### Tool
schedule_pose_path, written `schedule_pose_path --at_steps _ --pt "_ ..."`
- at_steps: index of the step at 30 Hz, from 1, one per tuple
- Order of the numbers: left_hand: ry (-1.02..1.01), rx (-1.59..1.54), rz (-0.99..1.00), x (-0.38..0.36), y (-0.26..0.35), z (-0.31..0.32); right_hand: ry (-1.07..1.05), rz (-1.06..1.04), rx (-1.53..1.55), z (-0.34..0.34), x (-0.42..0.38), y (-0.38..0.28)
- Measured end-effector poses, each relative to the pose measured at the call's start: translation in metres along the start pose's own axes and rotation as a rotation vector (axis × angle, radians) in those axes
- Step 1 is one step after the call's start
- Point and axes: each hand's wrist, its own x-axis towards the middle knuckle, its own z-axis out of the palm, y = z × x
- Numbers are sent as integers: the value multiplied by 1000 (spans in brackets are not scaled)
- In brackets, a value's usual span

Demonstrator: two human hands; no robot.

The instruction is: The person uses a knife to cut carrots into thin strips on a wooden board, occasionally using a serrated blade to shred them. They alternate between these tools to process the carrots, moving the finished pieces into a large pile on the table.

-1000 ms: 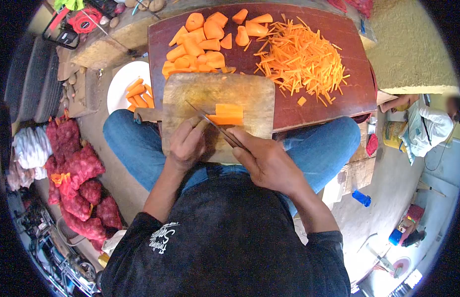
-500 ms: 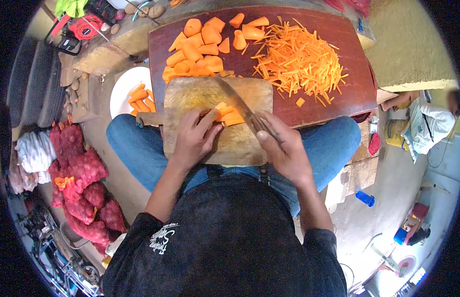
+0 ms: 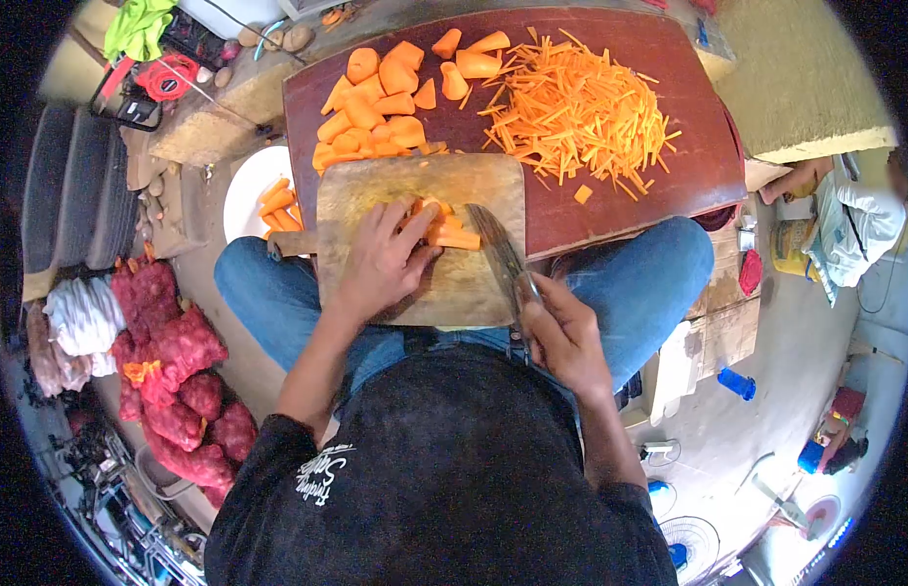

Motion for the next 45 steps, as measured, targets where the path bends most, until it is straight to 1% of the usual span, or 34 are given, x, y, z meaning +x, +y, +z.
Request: schedule_pose_path --at_steps 3,5,9,12,13,15,16,18,21,22,24,25,27,30,31,34,35,38,41,43,45 --pt "-5 57 26 7 -18 0 -104 -55 22 14 22 -2" --pt "43 104 40 11 -32 -4 -106 -65 -9 21 35 -5" --pt "104 76 -2 12 -47 -15 -144 -57 4 26 44 -13" --pt "182 -77 -45 6 -40 -13 -145 -85 38 19 40 -13" --pt "190 -109 -97 3 -38 -12 -141 -100 51 17 38 -13" --pt "202 -174 -198 -2 -32 -12 -64 -96 -2 14 32 -13" --pt "239 -247 -277 -4 -27 -11 -23 -96 -28 12 29 -12" --pt "311 -393 -434 -8 -18 -12 -14 -97 -49 4 24 -7" --pt "256 -110 -436 -22 -5 -20 -30 -107 -136 2 11 -7" --pt "303 -87 -409 -28 -2 -19 -41 -111 -173 2 7 -9" --pt "395 -46 -352 -40 3 -14 -157 -78 -194 0 1 -16" --pt "386 -23 -333 -44 6 -14 -214 -60 -203 -1 -1 -18" --pt "371 24 -293 -50 10 -17 -252 -101 -317 4 5 -18" --pt "330 98 -184 -50 16 -8 -259 -129 -370 6 25 -12" --pt "271 6 -185 -49 20 -5 -254 -127 -366 7 32 -12" --pt "221 -97 -109 -44 27 1 -189 -171 -359 13 44 -18" --pt "164 -140 -167 -48 26 1 -174 -196 -348 14 46 -19" --pt "193 -246 -165 -52 18 1 -208 -84 -334 15 43 -19" --pt "244 -221 -83 -50 10 1 -258 57 -427 20 40 -22" --pt "237 -201 -50 -48 6 4 -245 -148 -404 28 36 -9" --pt "228 -180 -44 -48 6 5 -242 -289 -421 32 33 -7"
